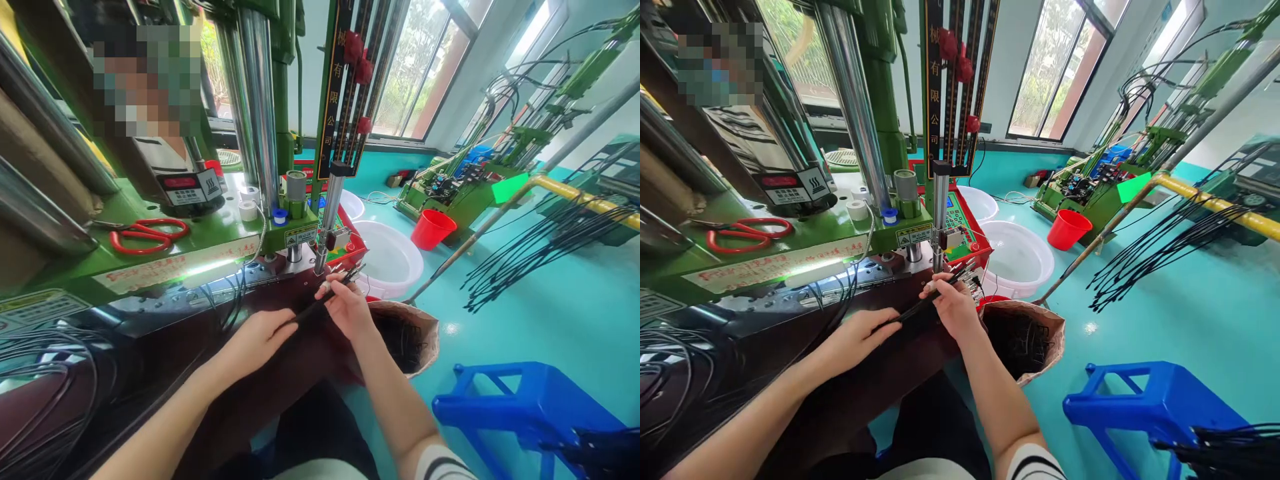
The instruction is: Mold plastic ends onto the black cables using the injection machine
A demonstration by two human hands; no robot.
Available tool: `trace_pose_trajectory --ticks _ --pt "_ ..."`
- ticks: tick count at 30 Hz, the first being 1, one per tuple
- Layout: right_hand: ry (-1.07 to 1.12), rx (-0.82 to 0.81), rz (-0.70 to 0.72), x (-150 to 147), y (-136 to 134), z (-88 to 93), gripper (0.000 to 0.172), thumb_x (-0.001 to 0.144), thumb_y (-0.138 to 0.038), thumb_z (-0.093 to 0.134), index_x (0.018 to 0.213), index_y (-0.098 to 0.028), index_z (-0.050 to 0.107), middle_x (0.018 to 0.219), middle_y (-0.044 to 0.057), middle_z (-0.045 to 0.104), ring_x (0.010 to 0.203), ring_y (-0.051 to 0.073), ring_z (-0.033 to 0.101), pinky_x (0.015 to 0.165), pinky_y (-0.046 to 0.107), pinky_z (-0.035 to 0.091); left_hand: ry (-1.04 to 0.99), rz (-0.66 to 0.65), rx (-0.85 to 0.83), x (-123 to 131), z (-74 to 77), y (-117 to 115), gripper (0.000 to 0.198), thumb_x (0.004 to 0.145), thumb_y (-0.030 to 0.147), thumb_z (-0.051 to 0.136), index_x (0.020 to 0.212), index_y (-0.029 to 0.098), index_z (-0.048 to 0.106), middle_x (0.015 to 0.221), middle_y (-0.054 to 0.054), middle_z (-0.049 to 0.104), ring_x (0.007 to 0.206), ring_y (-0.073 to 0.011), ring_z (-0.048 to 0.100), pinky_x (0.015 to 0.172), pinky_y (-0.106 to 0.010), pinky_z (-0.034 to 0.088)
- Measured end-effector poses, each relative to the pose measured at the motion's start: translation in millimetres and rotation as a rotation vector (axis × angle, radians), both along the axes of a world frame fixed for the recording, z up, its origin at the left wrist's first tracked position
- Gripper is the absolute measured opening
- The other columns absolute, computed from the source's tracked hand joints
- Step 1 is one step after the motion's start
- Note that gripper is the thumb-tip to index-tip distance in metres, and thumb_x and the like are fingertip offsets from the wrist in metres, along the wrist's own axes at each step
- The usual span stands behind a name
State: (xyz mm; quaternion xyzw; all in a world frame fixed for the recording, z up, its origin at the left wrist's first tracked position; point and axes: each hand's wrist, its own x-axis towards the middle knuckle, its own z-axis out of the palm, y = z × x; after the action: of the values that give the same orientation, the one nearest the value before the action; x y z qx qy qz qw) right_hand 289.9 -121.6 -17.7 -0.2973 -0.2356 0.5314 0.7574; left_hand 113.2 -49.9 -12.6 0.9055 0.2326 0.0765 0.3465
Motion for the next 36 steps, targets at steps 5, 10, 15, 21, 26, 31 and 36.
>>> trace_pose_trajectory --ticks 5,10,15,21,26,31,36 --pt "-0.131 0.008 0.134 -6 -21 7.4 0.009 0.07 -0.024 0.068 0.07 -0.017 0.062 0.068 0.001 0.066 0.066 0.016 0.064 0.053 0.023 0.048 -0.05 0.066 -0.255 -22 5.2 -31 0.038 0.088 0.044 0.03 0.064 0.019 0.045 0.051 0.004 0.048 0.049 -0.0095 0.046 0.053 -0.022 0.034" --pt "-0.168 -0.043 -0.011 -10 -22 4.3 0.02 0.07 -0.024 0.068 0.089 -0.018 0.066 0.08 0.004 0.069 0.071 0.016 0.064 0.053 0.023 0.05 -0.153 0.247 -0.437 -15 -2.5 -31 0.036 0.086 0.048 0.033 0.071 0.018 0.047 0.052 0.005 0.049 0.043 -0.008 0.041 0.046 -0.021 0.033" --pt "-0.236 -0.081 -0.086 -7 -29 1.5 0.025 0.069 -0.026 0.068 0.092 -0.018 0.066 0.065 0.0 0.067 0.047 0.01 0.058 0.047 0.022 0.049 -0.175 0.213 -0.505 -8 -5.5 -28 0.036 0.085 0.049 0.034 0.073 0.018 0.046 0.054 0.004 0.053 0.042 -0.0075 0.041 0.044 -0.021 0.033" --pt "-0.253 -0.231 -0.144 -9 -31 -9.9 0.026 0.065 -0.03 0.07 0.087 -0.016 0.068 0.047 -0.004 0.054 0.039 0.009 0.049 0.032 0.019 0.04 -0.103 0.168 -0.408 -7 -7.6 -32 0.036 0.088 0.046 0.029 0.067 0.019 0.043 0.057 0.003 0.058 0.044 -0.0081 0.046 0.05 -0.022 0.037" --pt "-0.262 -0.129 -0.194 -4 -34 -21.0 0.029 0.065 -0.024 0.071 0.093 -0.02 0.068 0.067 -0.002 0.059 0.063 0.009 0.055 0.062 0.022 0.047 0.055 0.04 -0.212 -4 -5.6 -36 0.039 0.089 0.042 0.027 0.066 0.02 0.049 0.058 0.003 0.059 0.052 -0.0106 0.052 0.058 -0.023 0.037" --pt "-0.23 -0.1 -0.098 5 -40 -34.1 0.007 0.07 -0.027 0.067 0.073 -0.021 0.067 0.076 0.0 0.06 0.069 0.012 0.054 0.062 0.025 0.046 0.122 0.007 0.024 4 -3.3 -32 0.036 0.091 0.038 0.026 0.077 0.021 0.055 0.073 0.0 0.064 0.072 -0.0154 0.058 0.068 -0.026 0.038" --pt "-0.112 -0.243 -0.201 6 -38 -41.3 0.009 0.067 -0.023 0.071 0.067 -0.02 0.063 0.068 -0.002 0.061 0.064 0.01 0.052 0.057 0.021 0.044 0.208 0.21 0.331 29 -11.4 5 0.023 0.088 0.028 0.037 0.091 0.017 0.057 0.091 -0.007 0.062 0.091 -0.0215 0.056 0.075 -0.031 0.041"
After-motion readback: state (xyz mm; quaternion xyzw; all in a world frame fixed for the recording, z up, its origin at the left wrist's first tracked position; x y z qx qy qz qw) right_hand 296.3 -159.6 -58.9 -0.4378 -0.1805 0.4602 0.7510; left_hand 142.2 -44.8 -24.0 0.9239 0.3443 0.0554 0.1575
